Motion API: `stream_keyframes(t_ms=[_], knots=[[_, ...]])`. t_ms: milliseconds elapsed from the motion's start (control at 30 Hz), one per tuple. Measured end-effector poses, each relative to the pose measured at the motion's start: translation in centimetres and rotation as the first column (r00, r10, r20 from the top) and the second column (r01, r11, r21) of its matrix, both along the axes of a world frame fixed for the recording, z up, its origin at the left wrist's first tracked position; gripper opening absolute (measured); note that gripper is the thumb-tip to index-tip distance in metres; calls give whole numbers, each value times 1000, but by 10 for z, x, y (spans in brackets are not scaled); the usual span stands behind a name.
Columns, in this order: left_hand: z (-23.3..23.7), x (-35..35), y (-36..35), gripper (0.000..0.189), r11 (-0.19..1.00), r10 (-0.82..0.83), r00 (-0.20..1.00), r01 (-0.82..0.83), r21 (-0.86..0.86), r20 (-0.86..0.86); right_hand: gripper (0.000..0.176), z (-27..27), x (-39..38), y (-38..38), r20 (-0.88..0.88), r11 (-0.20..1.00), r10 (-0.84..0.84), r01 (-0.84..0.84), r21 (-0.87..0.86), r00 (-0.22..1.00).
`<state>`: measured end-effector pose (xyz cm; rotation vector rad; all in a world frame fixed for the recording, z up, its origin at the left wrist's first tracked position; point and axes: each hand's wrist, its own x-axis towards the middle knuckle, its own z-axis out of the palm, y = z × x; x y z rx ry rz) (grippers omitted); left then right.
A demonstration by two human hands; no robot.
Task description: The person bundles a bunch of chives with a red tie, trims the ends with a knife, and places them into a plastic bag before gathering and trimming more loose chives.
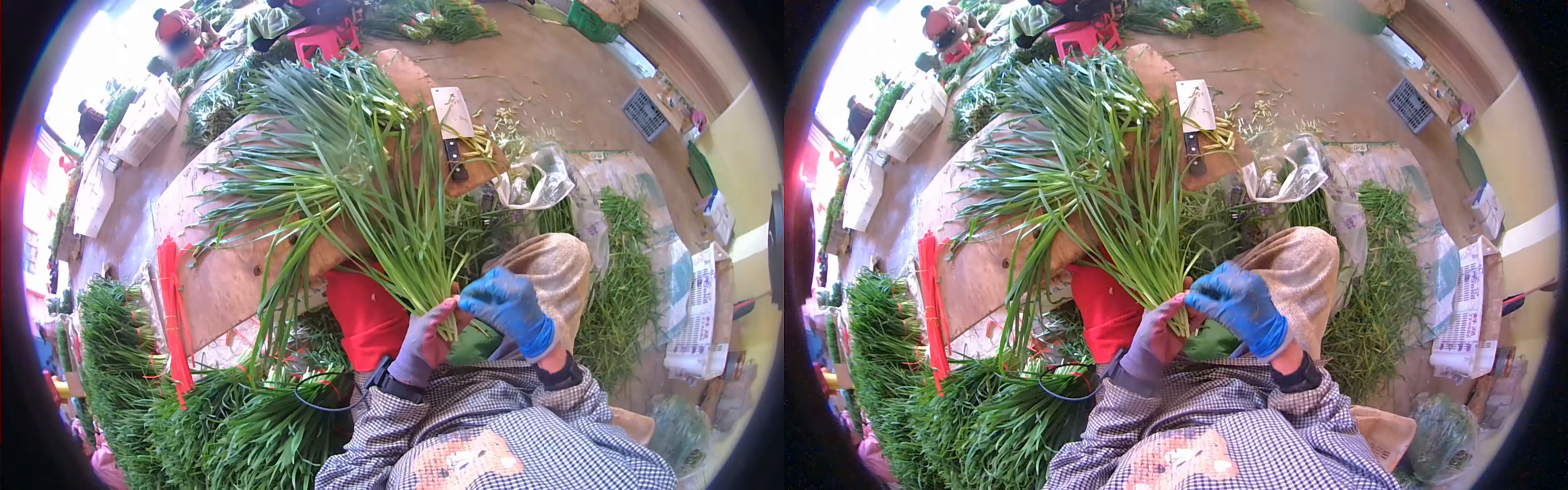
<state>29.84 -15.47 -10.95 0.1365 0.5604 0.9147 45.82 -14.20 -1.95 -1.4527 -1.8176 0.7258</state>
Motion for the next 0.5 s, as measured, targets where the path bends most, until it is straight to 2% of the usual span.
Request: stream_keyframes(t_ms=[33, 67, 100, 167, 200, 333, 367, 400, 433, 500], knots=[[-6, -1, 3, 40, 1000, -8, 998, 8, 6, 64, 18, 2, -3, -7, -91, 999, 39, -41, -23, 995], [-10, 0, 5, 42, 1000, -18, 992, 17, 12, 127, 17, 1, -6, -14, -61, 992, 121, -122, -16, 991], [-8, 2, 5, 42, 1000, -23, 991, 21, 15, 129, 17, -3, -11, -19, -58, 993, 117, -118, -14, 991], [-5, 9, 6, 45, 999, 33, 971, -32, -10, 237, 21, -18, -18, -25, 197, 993, 107, -97, -60, 975], [-9, 11, 7, 46, 996, 34, 984, -20, -82, 173, 24, -23, -19, -25, 212, 994, 106, -106, -11, 972], [-20, 11, 4, 41, 994, 28, 986, -10, -108, 164, 15, -33, -13, -25, 238, 983, 180, -180, -22, 954], [-17, 10, 1, 41, 995, 23, 986, -6, -103, 166, 14, -36, -13, -27, 271, 973, 228, -211, -92, 935], [-12, 9, -4, 39, 999, 42, 979, -38, -27, 200, 14, -38, -12, -29, 299, 958, 278, -239, -162, 913], [-9, 8, -6, 37, 996, 60, 970, -73, 47, 234, 14, -38, -10, -30, 300, 959, 275, -237, -157, 913], [-6, 9, -3, 30, 997, 54, 973, -64, 36, 225, 16, -34, -8, -31, 269, 902, 392, -311, -299, 879]])
